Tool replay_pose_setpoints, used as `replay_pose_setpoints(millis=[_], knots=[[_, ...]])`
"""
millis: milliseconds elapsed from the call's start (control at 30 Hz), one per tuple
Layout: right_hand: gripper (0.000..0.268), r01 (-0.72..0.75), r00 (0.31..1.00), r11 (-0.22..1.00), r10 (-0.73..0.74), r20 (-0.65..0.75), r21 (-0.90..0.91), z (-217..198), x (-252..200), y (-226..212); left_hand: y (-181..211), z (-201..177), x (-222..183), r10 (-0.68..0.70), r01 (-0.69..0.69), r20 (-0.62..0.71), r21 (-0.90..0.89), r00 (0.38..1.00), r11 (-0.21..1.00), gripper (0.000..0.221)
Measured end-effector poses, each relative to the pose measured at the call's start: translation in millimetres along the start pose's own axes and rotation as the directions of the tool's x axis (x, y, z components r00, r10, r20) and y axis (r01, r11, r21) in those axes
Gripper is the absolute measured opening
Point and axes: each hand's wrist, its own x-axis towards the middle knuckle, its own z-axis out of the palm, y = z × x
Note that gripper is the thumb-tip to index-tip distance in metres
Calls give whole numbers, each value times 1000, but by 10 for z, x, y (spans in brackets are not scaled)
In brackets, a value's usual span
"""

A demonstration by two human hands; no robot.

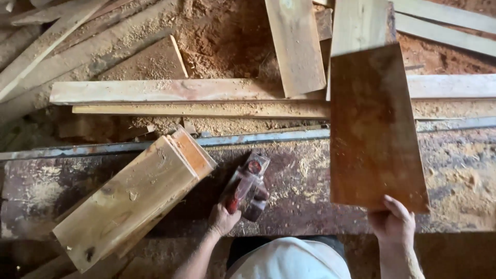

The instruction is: Using an electric hand planer to smooth the surfaces and edges of multiple wood planks on a workbench.

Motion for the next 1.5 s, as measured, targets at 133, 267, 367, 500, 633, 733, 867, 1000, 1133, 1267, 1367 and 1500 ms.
replay_pose_setpoints(millis=[133, 267, 367, 500, 633, 733, 867, 1000, 1133, 1267, 1367, 1500], knots=[[8, -58, 979, 998, 61, 193, -18, 814, 820, 276, -5, -13, 18, -146, 139, 108, 70, 983, 988, 41], [11, -243, 863, 966, 175, 473, 86, 1674, 2040, 896, -282, 180, -85, -383, 371, 46, 165, 923, 914, 48], [11, -279, 897, 954, 218, 385, 108, 2357, 2587, 1397, 117, 131, -78, -592, 597, -91, 206, 801, 776, 32], [46, -376, 921, 926, 371, 116, 24, 3054, 2245, 1534, 57, 357, -45, 286, -53, -752, 319, 594, 946, 30], [41, -119, 951, 399, 308, 10, -909, 3033, 2266, 1756, -277, 472, -139, -342, 345, -274, -39, 899, 938, 24], [25, -301, 924, 713, 381, -10, -634, 3015, 1966, 1642, -89, 295, -110, 100, 31, -395, 310, 913, 950, 32], [35, -74, 928, 674, 316, 196, -735, 2711, 1299, 1408, 454, -36, 27, -143, 148, -46, 127, 989, 981, 32], [76, 647, 482, 208, 634, 605, -733, 1569, 994, 1213, 715, -576, -119, 246, -305, -232, -270, 941, 913, 50], [10, 203, 829, 573, 331, 451, -794, 1495, 3, 1164, 283, -1413, -138, -9, -40, -419, -109, 908, 993, 45], [12, 799, 427, 393, 162, 890, -455, 1433, -418, 1449, -1144, -2292, -145, -277, 599, -850, 55, 448, 799, 39], [18, 989, 16, 146, 101, 995, -30, 1288, -609, 1443, -2151, -2558, -387, -426, 843, -875, -40, 230, 537, 63], [25, 917, -323, -194, 157, 933, 349, 1234, -1006, 1386, -2909, -2691, -517, -687, 723, -640, -287, 344, 629, 63]])
